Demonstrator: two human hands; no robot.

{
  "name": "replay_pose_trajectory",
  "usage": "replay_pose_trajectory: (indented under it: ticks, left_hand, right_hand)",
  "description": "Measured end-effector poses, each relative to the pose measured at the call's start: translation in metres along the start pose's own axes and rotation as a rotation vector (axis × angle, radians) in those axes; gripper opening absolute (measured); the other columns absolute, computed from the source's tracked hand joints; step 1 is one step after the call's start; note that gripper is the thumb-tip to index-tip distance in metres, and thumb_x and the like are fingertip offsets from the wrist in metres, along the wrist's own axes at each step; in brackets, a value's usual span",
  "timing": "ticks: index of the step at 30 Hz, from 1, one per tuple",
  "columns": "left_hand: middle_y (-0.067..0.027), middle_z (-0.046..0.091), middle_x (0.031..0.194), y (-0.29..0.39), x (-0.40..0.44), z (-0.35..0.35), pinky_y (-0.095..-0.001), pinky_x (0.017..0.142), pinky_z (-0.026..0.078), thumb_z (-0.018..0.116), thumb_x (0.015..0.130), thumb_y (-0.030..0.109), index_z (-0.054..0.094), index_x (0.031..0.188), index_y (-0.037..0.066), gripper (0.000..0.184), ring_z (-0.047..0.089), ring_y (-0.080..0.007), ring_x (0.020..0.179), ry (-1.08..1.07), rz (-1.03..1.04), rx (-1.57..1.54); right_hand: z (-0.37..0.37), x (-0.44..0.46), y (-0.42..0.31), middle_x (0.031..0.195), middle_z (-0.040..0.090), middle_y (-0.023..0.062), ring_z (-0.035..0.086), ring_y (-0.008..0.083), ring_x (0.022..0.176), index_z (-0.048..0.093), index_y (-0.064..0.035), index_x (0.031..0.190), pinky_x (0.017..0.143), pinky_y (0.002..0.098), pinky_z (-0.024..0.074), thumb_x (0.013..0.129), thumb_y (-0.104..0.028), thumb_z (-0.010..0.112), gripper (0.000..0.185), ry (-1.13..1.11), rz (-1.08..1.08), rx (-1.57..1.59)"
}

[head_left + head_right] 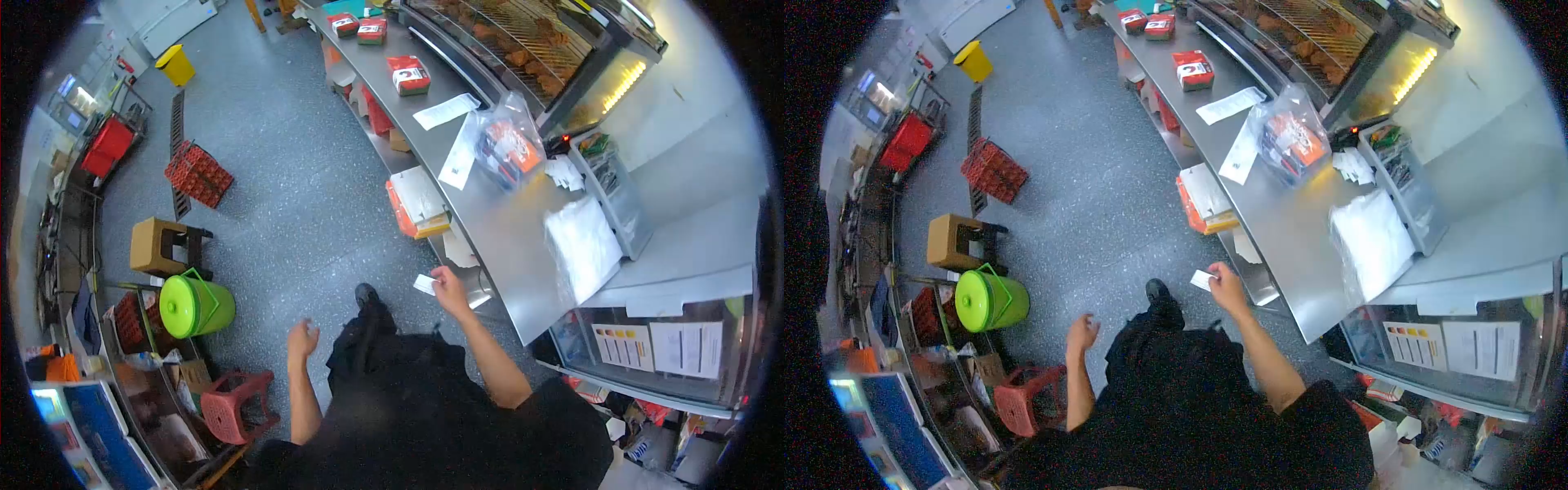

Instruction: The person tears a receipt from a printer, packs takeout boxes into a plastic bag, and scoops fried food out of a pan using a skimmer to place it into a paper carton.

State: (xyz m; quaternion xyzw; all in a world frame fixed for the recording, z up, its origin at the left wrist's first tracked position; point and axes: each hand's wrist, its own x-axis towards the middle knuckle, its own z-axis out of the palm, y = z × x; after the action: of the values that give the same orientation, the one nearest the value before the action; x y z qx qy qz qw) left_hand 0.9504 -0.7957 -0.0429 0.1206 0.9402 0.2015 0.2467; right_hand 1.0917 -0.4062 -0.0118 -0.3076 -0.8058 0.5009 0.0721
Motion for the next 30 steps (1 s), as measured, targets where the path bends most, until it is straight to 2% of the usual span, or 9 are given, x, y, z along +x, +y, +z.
replay_pose_trajectory:
  ticks: [4,7,10,14,17,21,24,27,30]
  left_hand:
    - [-0.0256,0.056,0.113,0.091,0.173,-0.053,-0.0461,0.088,0.044,0.062,0.080,0.031,0.051,0.120,0.003,0.051,0.054,-0.0402,0.105,0.162,0.238,0.127]
    - [-0.0255,0.056,0.113,0.238,0.271,-0.092,-0.0479,0.085,0.045,0.058,0.081,0.042,0.046,0.128,0.007,0.060,0.054,-0.0419,0.105,0.158,0.358,0.086]
    - [-0.0284,0.049,0.122,0.371,0.377,-0.090,-0.0495,0.090,0.042,0.057,0.080,0.052,0.047,0.129,0.012,0.064,0.050,-0.0418,0.111,0.211,0.463,0.029]
    - [-0.0279,0.037,0.133,0.520,0.509,-0.083,-0.0576,0.098,0.030,0.054,0.073,0.066,0.046,0.131,0.016,0.077,0.041,-0.0414,0.121,0.142,0.353,-0.129]
    - [-0.0269,0.030,0.138,0.593,0.570,-0.067,-0.0609,0.100,0.022,0.055,0.068,0.070,0.045,0.130,0.017,0.082,0.030,-0.0413,0.129,0.358,0.174,-0.142]
    - [-0.0262,0.032,0.135,0.641,0.647,-0.044,-0.0618,0.101,0.018,0.064,0.062,0.066,0.048,0.122,0.015,0.080,0.026,-0.0421,0.129,0.570,0.034,-0.081]
    - [-0.0227,0.035,0.134,0.643,0.662,-0.049,-0.0624,0.101,0.017,0.069,0.060,0.059,0.051,0.117,0.016,0.073,0.030,-0.0404,0.127,0.461,0.277,-0.053]
    - [-0.0189,0.037,0.134,0.617,0.688,-0.061,-0.0628,0.100,0.020,0.071,0.060,0.054,0.053,0.114,0.018,0.067,0.034,-0.0380,0.125,0.244,0.890,-0.028]
    - [-0.0179,0.037,0.135,0.604,0.663,-0.094,-0.0644,0.097,0.025,0.067,0.070,0.046,0.057,0.117,0.025,0.052,0.035,-0.0380,0.125,0.244,1.109,0.220]
  right_hand:
    - [0.011,0.068,-0.030,0.072,0.050,0.0015,0.050,0.0092,0.063,0.055,-0.0051,0.100,0.057,0.0260,0.0402,0.080,-0.001,0.055,0.021,0.012,-0.007,0.055]
    - [0.005,0.096,-0.040,0.069,0.055,0.0069,0.055,0.0164,0.064,0.056,-0.0066,0.100,0.059,0.0309,0.0426,0.079,-0.006,0.055,0.021,0.140,0.057,0.249]
    - [-0.001,0.121,-0.028,0.072,0.055,0.0028,0.052,0.0096,0.065,0.056,-0.0048,0.101,0.059,0.0248,0.0414,0.082,-0.003,0.052,0.020,0.247,0.193,0.365]
    - [-0.031,0.175,-0.050,0.073,0.052,-0.0014,0.047,0.0051,0.065,0.057,-0.0027,0.098,0.058,0.0209,0.0379,0.083,0.001,0.050,0.017,0.404,0.212,0.455]
    - [-0.049,0.214,-0.054,0.072,0.049,-0.0029,0.044,0.0038,0.064,0.056,-0.0016,0.098,0.057,0.0195,0.0356,0.083,0.003,0.050,0.016,0.482,0.213,0.423]
    - [-0.082,0.281,-0.093,0.067,0.048,-0.0015,0.042,0.0060,0.059,0.057,-0.0002,0.099,0.055,0.0217,0.0366,0.085,-0.006,0.051,0.016,0.507,0.240,0.320]
    - [-0.090,0.314,-0.111,0.066,0.048,-0.0012,0.042,0.0068,0.058,0.058,-0.0014,0.099,0.054,0.0226,0.0357,0.085,-0.006,0.052,0.015,0.524,0.293,0.333]
    - [-0.092,0.347,-0.122,0.067,0.048,-0.0007,0.043,0.0072,0.059,0.058,-0.0020,0.099,0.054,0.0227,0.0362,0.085,-0.006,0.052,0.015,0.542,0.348,0.277]
    - [-0.086,0.379,-0.122,0.072,0.052,0.0009,0.047,0.0075,0.065,0.058,-0.0019,0.099,0.060,0.0220,0.0392,0.086,-0.008,0.053,0.015,0.546,0.345,0.352]
